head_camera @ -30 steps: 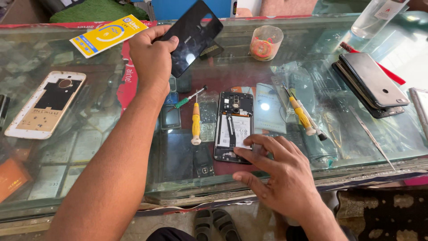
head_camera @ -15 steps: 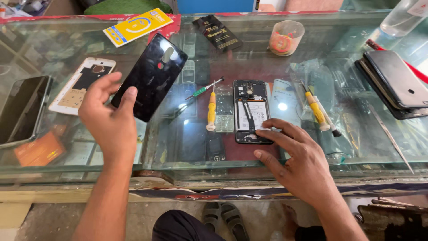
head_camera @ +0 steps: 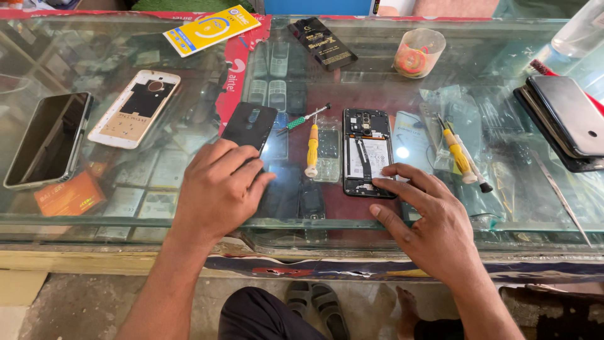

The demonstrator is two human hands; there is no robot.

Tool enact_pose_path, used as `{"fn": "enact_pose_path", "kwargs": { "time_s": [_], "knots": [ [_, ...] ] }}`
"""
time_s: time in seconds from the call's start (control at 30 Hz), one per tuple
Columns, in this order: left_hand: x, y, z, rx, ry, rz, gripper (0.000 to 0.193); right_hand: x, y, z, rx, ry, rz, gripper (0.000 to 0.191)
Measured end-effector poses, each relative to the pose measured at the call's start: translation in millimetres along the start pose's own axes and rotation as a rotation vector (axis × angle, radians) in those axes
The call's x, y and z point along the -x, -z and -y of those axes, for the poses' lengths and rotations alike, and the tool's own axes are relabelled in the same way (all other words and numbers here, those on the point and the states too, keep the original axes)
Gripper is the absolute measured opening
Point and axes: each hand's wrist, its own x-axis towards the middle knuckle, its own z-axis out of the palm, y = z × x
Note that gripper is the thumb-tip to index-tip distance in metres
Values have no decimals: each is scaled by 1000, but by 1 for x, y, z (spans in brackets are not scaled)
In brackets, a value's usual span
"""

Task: The person removes the back cover of a smartphone and uses a screwdriver to unscrew and detach internal components near the camera module. The back cover is placed on the table, and the phone remains open with the battery and circuitry exposed.

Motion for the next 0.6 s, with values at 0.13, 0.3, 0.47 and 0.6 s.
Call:
{"fn": "enact_pose_path", "kwargs": {
  "time_s": [0.13,0.3,0.47,0.6],
  "knots": [
    [1,0,-1,-78,62,-86,16,0,-4,-1,14,34,-20,37],
    [2,-6,2,-116,244,-37,12,-1,-5,-2,-21,-90,3,32],
    [3,-10,1,-10,224,69,17,-1,-5,-3,-22,51,-94,26],
    [-4,-9,-2,39,162,4,21,-1,-6,-5,-21,4,-108,25]
  ]
}}
